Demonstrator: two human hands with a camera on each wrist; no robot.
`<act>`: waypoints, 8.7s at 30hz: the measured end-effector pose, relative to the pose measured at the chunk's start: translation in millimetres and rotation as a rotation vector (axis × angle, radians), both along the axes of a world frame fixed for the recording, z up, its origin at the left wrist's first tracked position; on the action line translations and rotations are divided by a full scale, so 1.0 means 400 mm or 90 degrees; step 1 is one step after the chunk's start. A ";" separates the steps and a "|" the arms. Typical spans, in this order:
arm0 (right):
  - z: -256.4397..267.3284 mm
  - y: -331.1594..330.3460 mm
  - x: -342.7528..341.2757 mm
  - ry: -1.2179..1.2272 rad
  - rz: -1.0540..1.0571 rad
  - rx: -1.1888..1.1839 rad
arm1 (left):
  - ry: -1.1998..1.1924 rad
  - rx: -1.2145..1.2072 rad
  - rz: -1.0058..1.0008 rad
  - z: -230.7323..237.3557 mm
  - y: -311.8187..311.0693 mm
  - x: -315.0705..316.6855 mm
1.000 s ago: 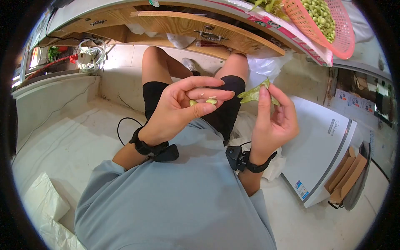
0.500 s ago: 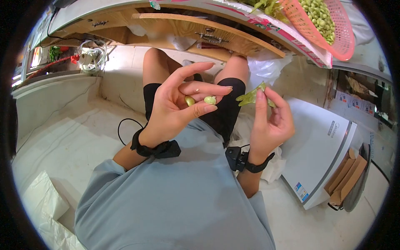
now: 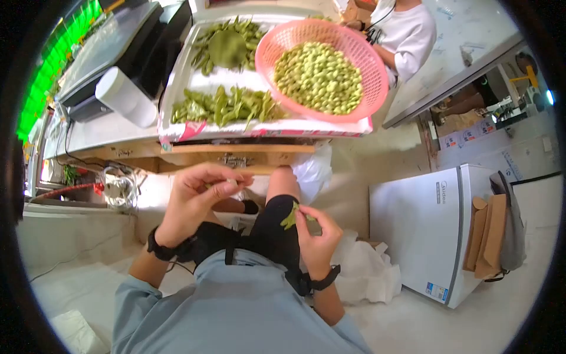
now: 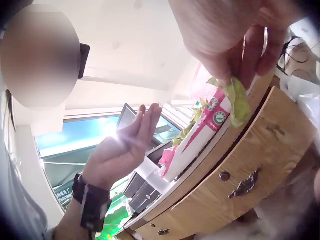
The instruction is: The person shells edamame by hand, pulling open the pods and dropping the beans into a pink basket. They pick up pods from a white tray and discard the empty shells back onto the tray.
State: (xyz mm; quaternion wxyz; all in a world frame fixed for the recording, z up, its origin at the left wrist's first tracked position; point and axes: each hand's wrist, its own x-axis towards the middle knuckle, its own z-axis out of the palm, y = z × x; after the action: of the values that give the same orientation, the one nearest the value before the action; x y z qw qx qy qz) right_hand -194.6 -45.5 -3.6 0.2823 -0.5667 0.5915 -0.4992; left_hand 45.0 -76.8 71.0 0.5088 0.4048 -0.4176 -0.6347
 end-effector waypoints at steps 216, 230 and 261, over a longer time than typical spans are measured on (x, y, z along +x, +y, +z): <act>0.205 -0.018 0.149 -0.195 0.586 -0.575 | -0.097 -0.426 0.045 -0.007 0.187 -0.007; 0.211 0.017 0.176 -0.108 0.436 -0.573 | -0.171 -0.426 0.033 -0.018 0.196 0.003; 0.172 0.028 0.177 -0.291 0.467 -0.279 | 0.259 -0.111 0.037 -0.059 0.230 -0.054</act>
State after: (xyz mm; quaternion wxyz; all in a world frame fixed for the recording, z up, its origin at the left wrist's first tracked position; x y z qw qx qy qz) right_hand -123.7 -34.2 65.3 0.4363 -0.6599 0.1569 -0.5912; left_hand 23.3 15.3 47.3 0.6340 0.2347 -0.3477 -0.6496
